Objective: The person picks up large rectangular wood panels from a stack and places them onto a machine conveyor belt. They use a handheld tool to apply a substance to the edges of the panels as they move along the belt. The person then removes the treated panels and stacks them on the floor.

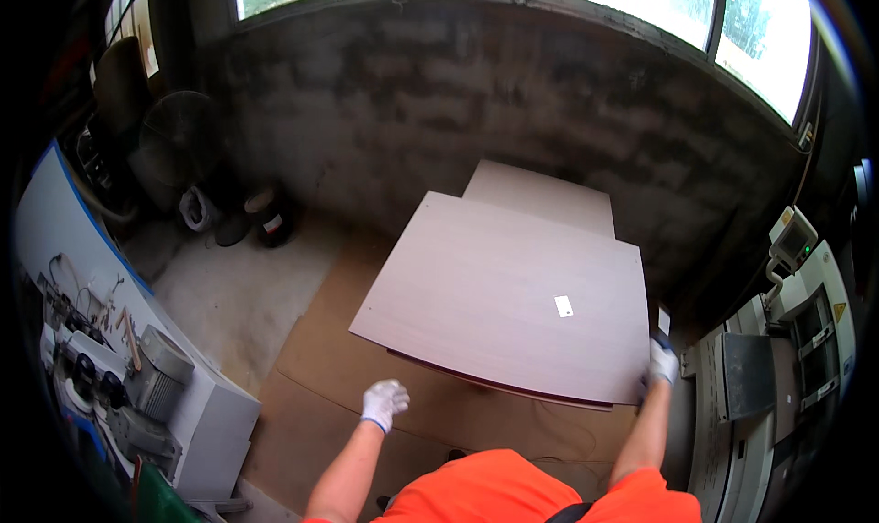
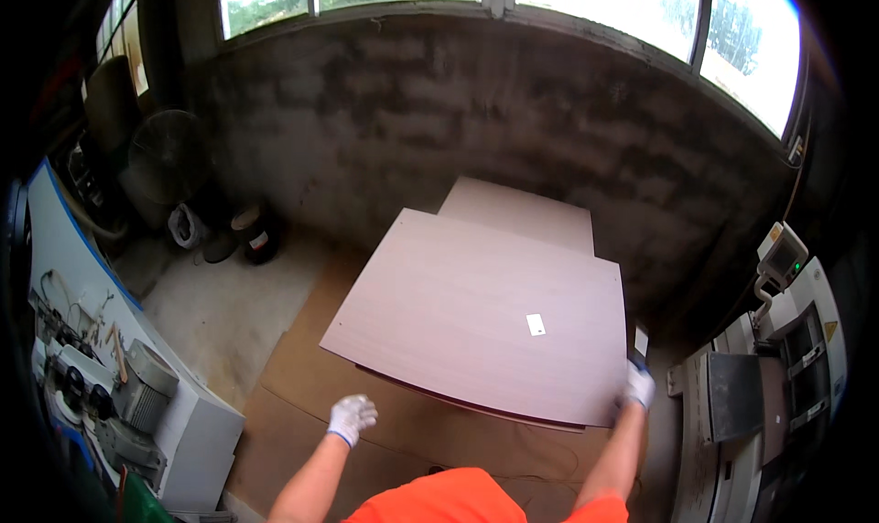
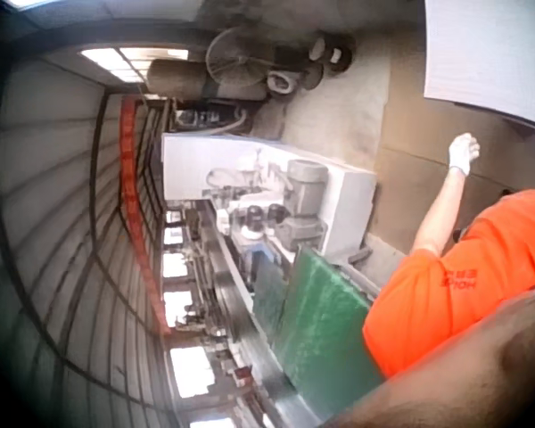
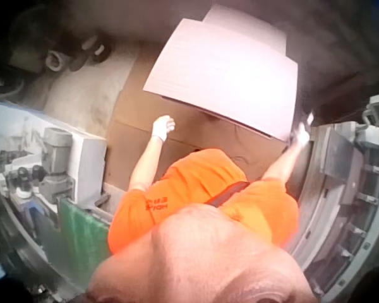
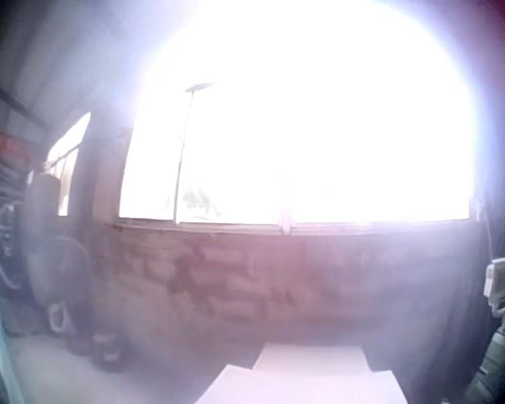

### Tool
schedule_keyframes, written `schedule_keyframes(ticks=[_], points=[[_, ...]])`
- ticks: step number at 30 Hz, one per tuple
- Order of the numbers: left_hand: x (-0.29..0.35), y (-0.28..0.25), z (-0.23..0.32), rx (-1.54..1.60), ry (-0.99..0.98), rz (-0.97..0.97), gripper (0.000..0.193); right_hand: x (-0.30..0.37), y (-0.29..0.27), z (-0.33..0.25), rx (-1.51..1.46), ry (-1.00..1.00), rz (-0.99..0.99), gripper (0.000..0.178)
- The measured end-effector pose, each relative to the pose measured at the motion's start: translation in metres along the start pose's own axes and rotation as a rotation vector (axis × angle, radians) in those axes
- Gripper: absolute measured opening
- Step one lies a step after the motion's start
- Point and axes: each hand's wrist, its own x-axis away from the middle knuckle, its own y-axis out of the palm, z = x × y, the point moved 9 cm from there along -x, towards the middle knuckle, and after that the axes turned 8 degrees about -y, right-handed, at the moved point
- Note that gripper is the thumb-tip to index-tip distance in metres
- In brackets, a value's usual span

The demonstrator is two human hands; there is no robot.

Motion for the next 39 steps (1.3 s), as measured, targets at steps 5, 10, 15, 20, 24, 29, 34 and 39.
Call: schedule_keyframes(ticks=[5,10,15,20,24,29,34,39], points=[[0.0,-0.077,-0.119,0.075,-0.367,-0.097,0.024,0.076,-0.103,0.119,-0.256,0.199,0.069,0.033],[0.037,-0.217,-0.102,0.128,-0.343,0.036,0.024,0.356,0.141,-0.004,0.386,-0.009,-1.428,0.023],[0.126,-0.299,0.012,0.292,-0.021,0.058,0.025,0.476,0.257,-0.003,0.817,-0.112,-2.048,0.032],[0.226,-0.5,-0.024,0.252,0.461,0.469,0.008,0.642,0.293,-0.134,0.936,-0.595,-2.163,0.032],[0.352,-0.614,-0.009,-0.484,0.623,1.322,0.027,0.758,0.354,-0.122,0.688,-0.296,-2.626,0.027],[0.468,-0.718,-0.029,-0.752,0.563,1.903,0.035,0.812,0.498,-0.061,1.551,-1.481,-2.098,0.026],[0.47,-0.778,-0.119,-0.692,0.156,2.081,0.057,0.908,0.521,-0.055,0.791,-0.376,-2.777,0.024],[0.521,-0.771,-0.129,-0.487,-0.044,2.157,0.061,0.942,0.552,-0.082,0.906,-0.647,-2.501,0.02]])
